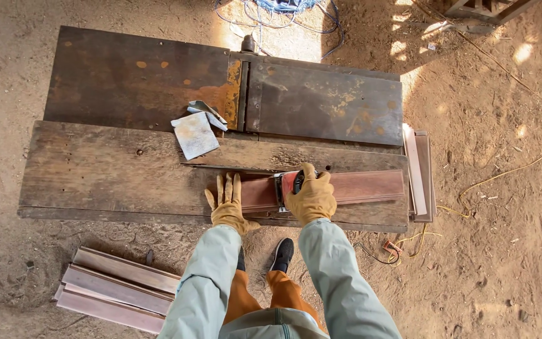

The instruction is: Sanding a wooden plank using an electric orbital sander and a manual sanding block.

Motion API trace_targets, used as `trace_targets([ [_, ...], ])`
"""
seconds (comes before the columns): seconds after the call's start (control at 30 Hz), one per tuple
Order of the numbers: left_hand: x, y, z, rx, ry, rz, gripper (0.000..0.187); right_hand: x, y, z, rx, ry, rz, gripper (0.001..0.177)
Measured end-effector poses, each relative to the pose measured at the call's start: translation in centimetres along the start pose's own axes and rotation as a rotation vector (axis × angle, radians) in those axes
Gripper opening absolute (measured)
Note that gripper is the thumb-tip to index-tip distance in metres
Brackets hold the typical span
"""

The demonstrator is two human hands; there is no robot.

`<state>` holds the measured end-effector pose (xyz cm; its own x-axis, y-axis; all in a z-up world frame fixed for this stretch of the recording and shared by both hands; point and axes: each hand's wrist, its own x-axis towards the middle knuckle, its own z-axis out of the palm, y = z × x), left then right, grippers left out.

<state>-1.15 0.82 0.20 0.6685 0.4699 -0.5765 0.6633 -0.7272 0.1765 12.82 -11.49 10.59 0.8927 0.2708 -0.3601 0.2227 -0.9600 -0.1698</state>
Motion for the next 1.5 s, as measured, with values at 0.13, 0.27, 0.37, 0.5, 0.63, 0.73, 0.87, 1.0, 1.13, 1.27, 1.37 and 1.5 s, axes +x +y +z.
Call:
trace_targets([
  [0.13,-0.1,-0.2,0.3,-0.040,0.036,0.011,0.164,1.8,2.8,-1.2,0.012,-0.011,0.109,0.060],
  [0.27,-0.4,-0.1,0.0,-0.061,0.067,0.023,0.163,4.2,7.5,-2.3,-0.021,0.043,0.131,0.056],
  [0.37,-0.6,0.2,-0.3,-0.065,0.065,0.015,0.161,6.1,11.1,-2.6,-0.032,0.063,0.164,0.057],
  [0.5,-0.5,0.3,-0.1,-0.056,0.062,-0.001,0.161,7.8,15.0,-4.1,-0.027,0.078,0.215,0.059],
  [0.63,-0.3,0.4,0.0,-0.054,0.058,-0.019,0.161,10.1,19.2,-4.1,-0.056,0.092,0.222,0.062],
  [0.73,-0.5,0.6,-0.2,-0.054,0.057,-0.030,0.161,11.6,22.5,-4.1,-0.054,0.175,0.166,0.074],
  [0.87,-0.5,0.7,-0.2,-0.052,0.064,-0.037,0.160,12.7,25.0,-5.1,-0.075,0.126,0.211,0.062],
  [1.0,-0.4,0.9,-0.5,-0.036,0.055,-0.044,0.161,13.9,27.1,-4.7,-0.122,0.205,0.155,0.070],
  [1.13,-0.5,0.9,-0.4,-0.019,0.050,-0.047,0.162,13.1,25.8,-5.1,-0.114,0.232,0.099,0.069],
  [1.27,-0.3,0.8,0.0,-0.025,0.064,-0.042,0.162,12.5,23.7,-4.9,-0.058,0.153,0.105,0.076],
  [1.37,-0.4,0.7,0.1,-0.037,0.072,-0.041,0.162,11.6,21.8,-4.2,-0.066,0.184,0.065,0.068],
  [1.5,-0.4,0.5,0.5,-0.049,0.094,-0.022,0.162,9.9,18.8,-3.4,-0.051,0.199,-0.001,0.072],
])
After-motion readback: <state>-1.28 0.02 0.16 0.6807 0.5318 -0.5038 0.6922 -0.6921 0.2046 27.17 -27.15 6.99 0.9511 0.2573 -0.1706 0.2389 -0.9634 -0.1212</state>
